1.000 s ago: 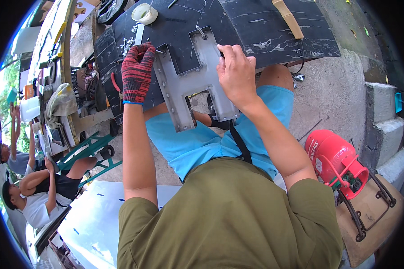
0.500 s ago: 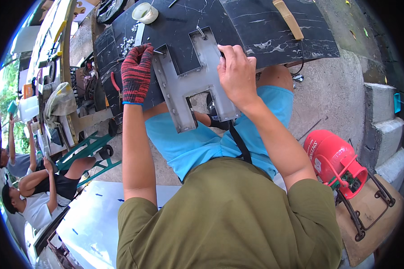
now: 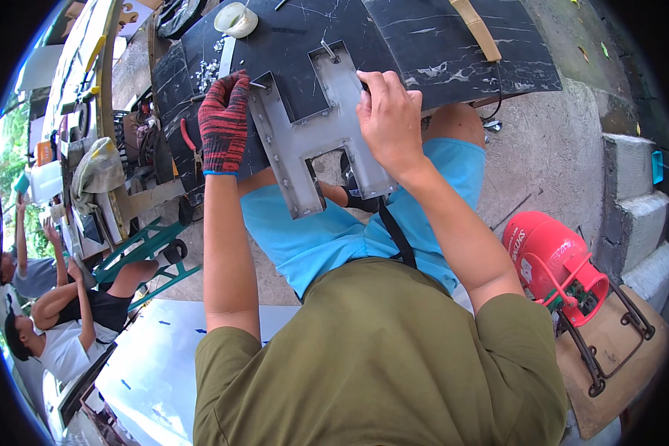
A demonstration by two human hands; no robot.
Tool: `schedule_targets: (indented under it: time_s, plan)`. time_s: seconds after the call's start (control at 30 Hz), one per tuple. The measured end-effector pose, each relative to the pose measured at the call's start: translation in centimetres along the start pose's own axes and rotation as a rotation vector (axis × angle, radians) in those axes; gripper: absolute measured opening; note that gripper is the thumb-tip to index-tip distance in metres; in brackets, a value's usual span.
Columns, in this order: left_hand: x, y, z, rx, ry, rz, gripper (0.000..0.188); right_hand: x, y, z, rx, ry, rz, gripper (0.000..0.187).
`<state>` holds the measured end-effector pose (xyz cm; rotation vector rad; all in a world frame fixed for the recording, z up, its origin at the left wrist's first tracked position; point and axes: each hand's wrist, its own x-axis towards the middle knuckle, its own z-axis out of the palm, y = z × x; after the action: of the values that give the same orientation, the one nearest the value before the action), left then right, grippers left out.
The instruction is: The recorder is assembling a large metal letter 'H' by applying adhesive and small components to it.
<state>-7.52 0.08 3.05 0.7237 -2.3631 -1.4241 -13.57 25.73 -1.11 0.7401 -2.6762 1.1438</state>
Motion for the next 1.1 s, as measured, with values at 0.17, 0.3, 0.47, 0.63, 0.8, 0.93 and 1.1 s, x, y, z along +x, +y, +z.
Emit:
schedule_targets:
  time_s: [0.17, 0.3, 0.47, 0.63, 0.8, 0.93, 1.1]
  plan:
    - [-2.4, -1.5, 0.1, -0.031, 0.105, 0.185, 0.034, -0.1, 0.0, 0.0, 0.008, -0.017, 0.008, 0.031]
    - [-7.4, -1.5, -1.7, 0.005, 0.234, 0.029, 0.037, 0.3, 0.9, -0.2, 0.054, -0.061, -0.001, 0.031]
    - [-14.2, -3.3, -3.2, -0.146, 0.218, -0.146, 0.033, 1.3, 0.7, -2.4, 0.244, -0.169, 0.094, 0.031]
    - [-17.0, -3.7, -1.9, 0.012, 0.067, -0.147, 0.038, 2.0, 1.0, -3.4, 0.199, -0.213, 0.13, 0.037]
    - [-15.8, -1.1, 0.2, 0.186, 0.053, -0.068, 0.05, 2.6, 1.0, -2.7, -0.056, -0.362, 0.136, 0.039]
    - [-15.0, -1.6, 0.9, 0.348, 0.034, -0.046, 0.046, 3.5, 0.0, -2.6, -0.163, -0.452, 0.191, 0.041]
    - [-13.9, -1.9, 0.6, 0.539, 0.069, 0.08, 0.035, 3.2, -0.3, -2.8, -0.141, -0.364, 0.077, 0.03]
